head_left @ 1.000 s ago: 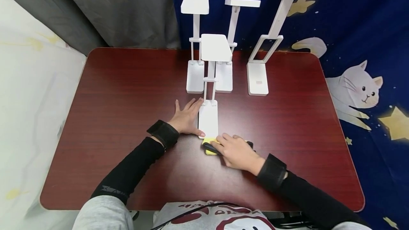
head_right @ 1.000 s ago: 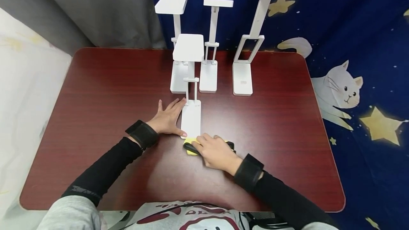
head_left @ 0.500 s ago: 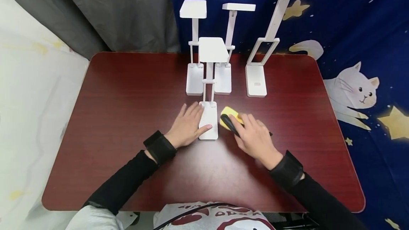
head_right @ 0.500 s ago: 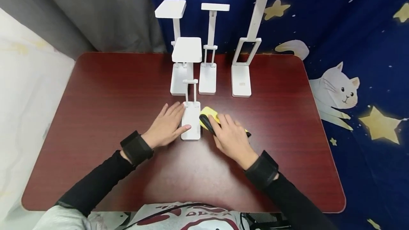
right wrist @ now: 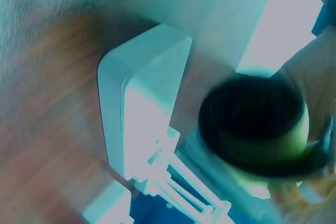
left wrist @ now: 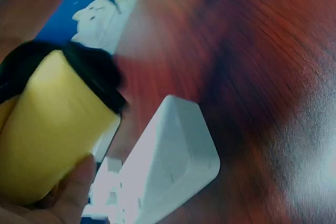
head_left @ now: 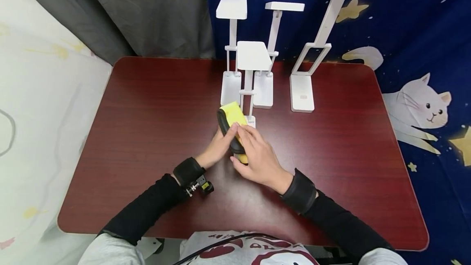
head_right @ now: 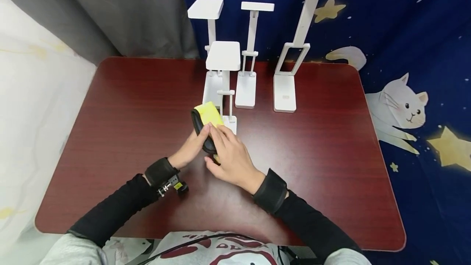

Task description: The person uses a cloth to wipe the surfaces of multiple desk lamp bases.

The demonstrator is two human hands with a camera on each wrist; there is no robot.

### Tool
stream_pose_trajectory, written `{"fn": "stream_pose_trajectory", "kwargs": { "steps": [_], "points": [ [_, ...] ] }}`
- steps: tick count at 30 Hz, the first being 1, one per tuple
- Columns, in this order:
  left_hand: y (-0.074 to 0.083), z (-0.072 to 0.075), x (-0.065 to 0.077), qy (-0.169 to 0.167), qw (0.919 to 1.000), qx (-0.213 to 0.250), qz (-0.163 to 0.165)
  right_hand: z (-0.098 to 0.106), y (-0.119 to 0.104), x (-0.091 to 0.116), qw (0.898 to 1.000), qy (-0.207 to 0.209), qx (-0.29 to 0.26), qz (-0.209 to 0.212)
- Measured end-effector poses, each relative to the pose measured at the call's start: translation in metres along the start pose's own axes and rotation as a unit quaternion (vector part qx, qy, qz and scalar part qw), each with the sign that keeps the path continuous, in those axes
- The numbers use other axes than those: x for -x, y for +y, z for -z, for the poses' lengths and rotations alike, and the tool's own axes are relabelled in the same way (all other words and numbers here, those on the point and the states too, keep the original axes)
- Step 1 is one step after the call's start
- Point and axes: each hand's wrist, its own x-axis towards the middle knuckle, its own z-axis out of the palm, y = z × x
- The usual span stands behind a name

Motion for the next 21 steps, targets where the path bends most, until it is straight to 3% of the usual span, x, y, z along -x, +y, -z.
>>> {"fn": "stream_pose_trajectory", "kwargs": {
  "steps": [6,8,10,13,17,19,21],
  "points": [
    [-0.002,0.03,-0.01,0.006,0.9995,-0.014,0.026,0.011,0.013,-0.009,0.986,-0.074,-0.143,-0.041],
    [-0.001,0.042,-0.016,0.01,0.9979,-0.04,0.05,0.009,0.024,-0.013,0.984,-0.077,-0.148,-0.066],
    [0.0,0.054,-0.021,0.011,0.9931,-0.078,0.087,0.003,0.036,-0.016,0.985,-0.094,-0.117,-0.09],
    [-0.001,0.07,-0.03,0.005,0.976,-0.152,0.156,-0.007,0.051,-0.018,0.978,-0.174,-0.019,-0.117],
    [-0.011,0.079,-0.042,-0.039,0.9473,-0.229,0.221,-0.018,0.058,-0.016,0.948,-0.287,0.045,-0.129],
    [-0.015,0.077,-0.048,-0.057,0.9351,-0.259,0.235,-0.02,0.057,-0.015,0.94,-0.308,0.047,-0.136],
    [-0.018,0.073,-0.054,-0.066,0.9278,-0.282,0.236,-0.022,0.056,-0.016,0.939,-0.311,0.047,-0.137]
  ]
}}
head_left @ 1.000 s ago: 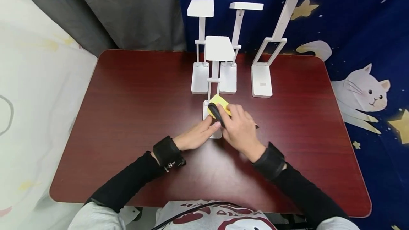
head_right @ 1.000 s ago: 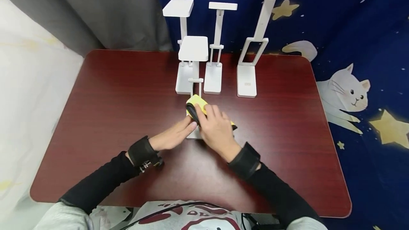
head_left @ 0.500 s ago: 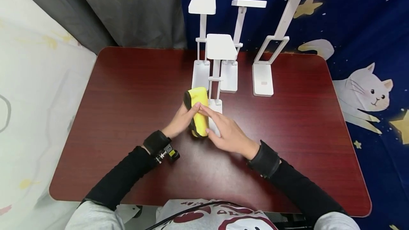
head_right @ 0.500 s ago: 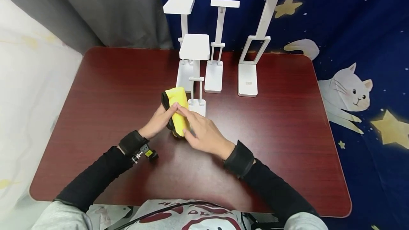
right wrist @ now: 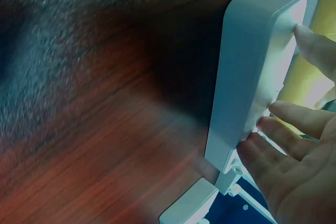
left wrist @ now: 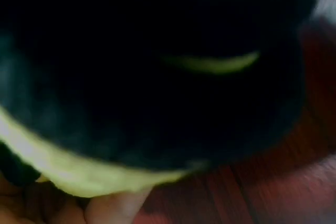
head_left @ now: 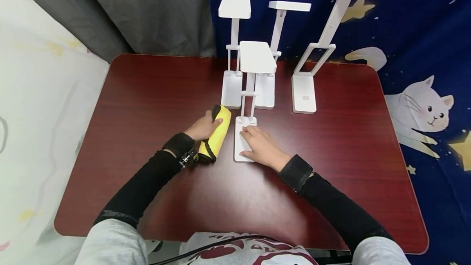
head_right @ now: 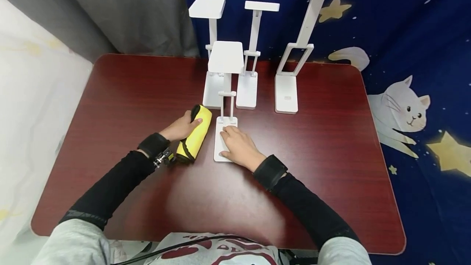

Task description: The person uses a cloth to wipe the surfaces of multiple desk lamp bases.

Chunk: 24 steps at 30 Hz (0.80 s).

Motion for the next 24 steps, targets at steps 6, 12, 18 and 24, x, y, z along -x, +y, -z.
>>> {"fn": "stream_pose_trajectory", "kwargs": {
  "steps": [6,12,18,24],
  "points": [
    [0.013,-0.016,-0.011,0.029,0.9996,-0.005,0.003,0.001,-0.005,-0.001,1.0,0.013,0.02,0.017],
    [0.015,-0.027,-0.008,0.039,0.9992,0.004,0.004,0.001,-0.004,-0.003,0.999,0.022,0.041,0.021],
    [0.011,-0.036,0.003,0.02,0.9996,-0.021,0.002,0.0,-0.003,-0.004,0.998,0.021,0.048,0.021],
    [0.006,-0.05,0.025,-0.005,0.9996,-0.026,0.0,0.002,0.001,-0.003,0.998,0.017,0.051,0.011]
  ]
}}
